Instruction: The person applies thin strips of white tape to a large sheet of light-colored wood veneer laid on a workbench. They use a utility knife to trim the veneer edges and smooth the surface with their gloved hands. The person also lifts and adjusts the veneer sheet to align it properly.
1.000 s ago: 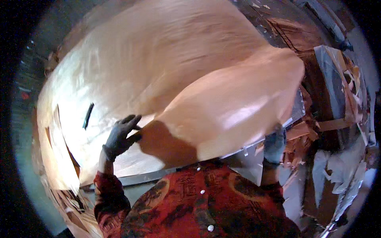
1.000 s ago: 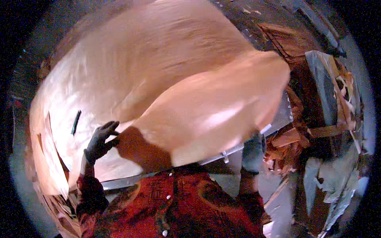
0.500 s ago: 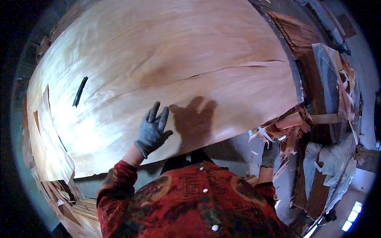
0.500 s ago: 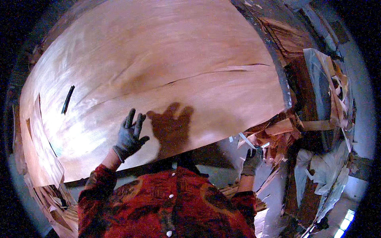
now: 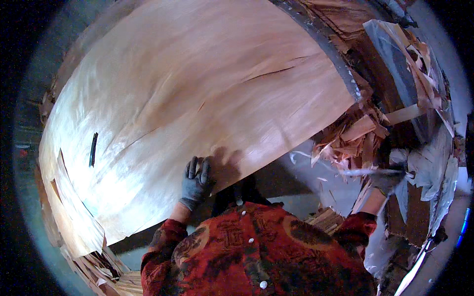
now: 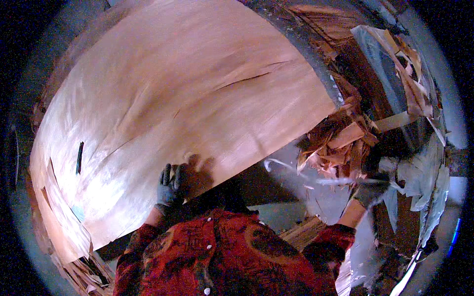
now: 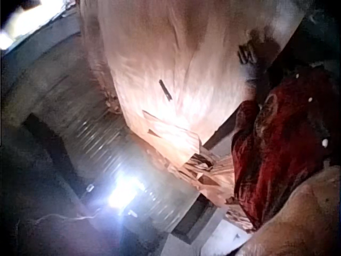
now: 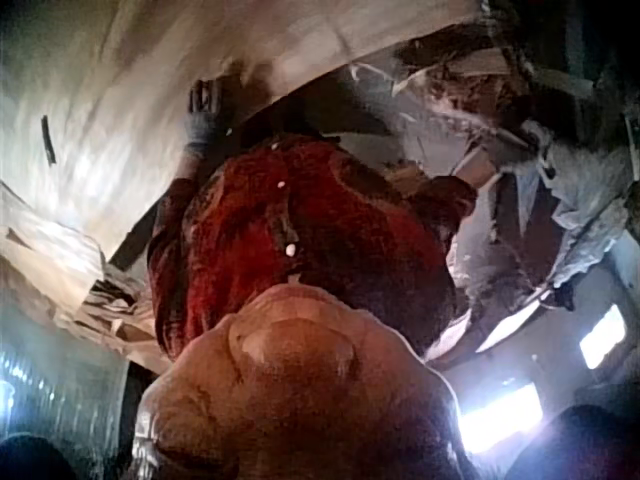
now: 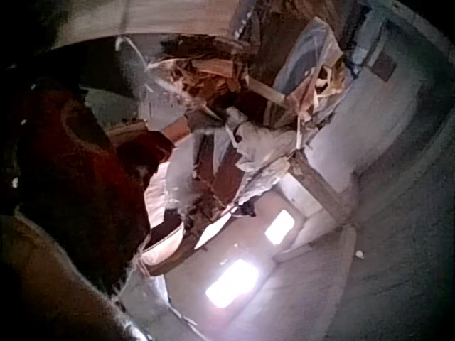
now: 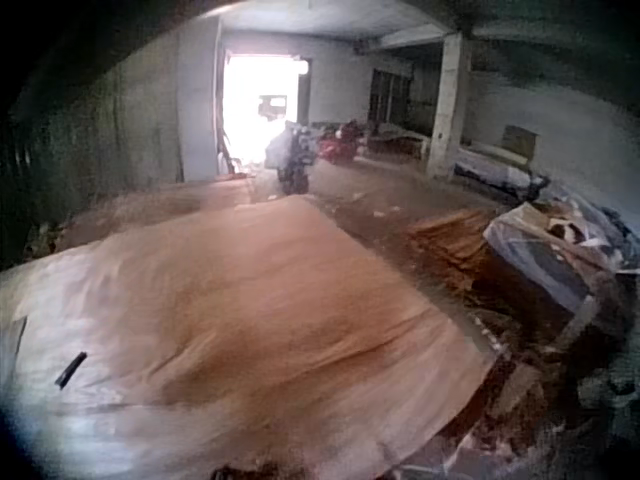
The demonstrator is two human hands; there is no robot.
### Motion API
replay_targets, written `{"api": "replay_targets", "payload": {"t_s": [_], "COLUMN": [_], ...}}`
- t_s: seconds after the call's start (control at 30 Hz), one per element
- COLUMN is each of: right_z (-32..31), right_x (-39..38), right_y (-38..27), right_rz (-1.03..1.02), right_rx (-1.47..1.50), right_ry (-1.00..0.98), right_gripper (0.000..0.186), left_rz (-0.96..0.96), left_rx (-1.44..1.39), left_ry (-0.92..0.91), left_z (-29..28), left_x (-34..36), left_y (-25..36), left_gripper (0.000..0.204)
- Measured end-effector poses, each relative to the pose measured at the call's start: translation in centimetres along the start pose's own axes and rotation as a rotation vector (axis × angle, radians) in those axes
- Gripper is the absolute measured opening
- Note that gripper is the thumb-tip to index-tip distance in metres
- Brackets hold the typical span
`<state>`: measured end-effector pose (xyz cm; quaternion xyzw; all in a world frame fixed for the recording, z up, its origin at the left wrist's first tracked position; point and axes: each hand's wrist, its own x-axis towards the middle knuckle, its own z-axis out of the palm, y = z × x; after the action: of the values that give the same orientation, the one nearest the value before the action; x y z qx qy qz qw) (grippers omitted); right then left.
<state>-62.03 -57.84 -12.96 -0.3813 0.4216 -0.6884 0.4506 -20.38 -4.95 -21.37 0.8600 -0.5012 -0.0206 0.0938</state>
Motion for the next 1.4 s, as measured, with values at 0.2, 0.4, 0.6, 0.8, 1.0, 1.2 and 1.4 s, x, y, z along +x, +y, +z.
{"api": "replay_targets", "payload": {"t_s": [0.2, 0.4, 0.6, 0.8, 1.0, 1.2, 1.4], "right_z": [6.9, 21.4, 29.7, 35.7, 40.0, 41.1, 38.3], "right_x": [0.9, -12.6, -20.7, -22.9, -24.1, -23.9, -23.7], "right_y": [-4.2, 2.8, 9.4, 13.3, 15.2, 15.4, 14.6], "right_rz": [-0.305, -0.534, 0.479, 0.551, 0.337, 0.084, -0.163], "right_rx": [-0.384, -1.003, -0.553, -0.599, -1.066, -1.399, -1.496], "right_ry": [-0.316, -1.127, -1.235, -1.268, -1.292, -1.317, -1.361], "right_gripper": [0.025, 0.016, 0.026, 0.03, 0.036, 0.038, 0.034], "left_rz": [0.089, 0.065, 0.256, 0.252, 0.237, 0.248, 0.162], "left_rx": [-0.157, -0.146, -0.097, -0.074, -0.156, -0.261, -0.175], "left_ry": [0.155, 0.308, 0.298, 0.28, 0.165, 0.335, 0.114], "left_z": [-2.7, -2.9, 3.2, 2.5, 0.7, 2.0, 1.5], "left_x": [7.5, 23.7, 29.0, 29.4, 29.4, 31.1, 32.0], "left_y": [3.0, 0.4, -1.6, -0.8, -0.7, 0.9, 3.1], "left_gripper": [0.079, 0.072, 0.068, 0.058, 0.059, 0.072, 0.062]}}
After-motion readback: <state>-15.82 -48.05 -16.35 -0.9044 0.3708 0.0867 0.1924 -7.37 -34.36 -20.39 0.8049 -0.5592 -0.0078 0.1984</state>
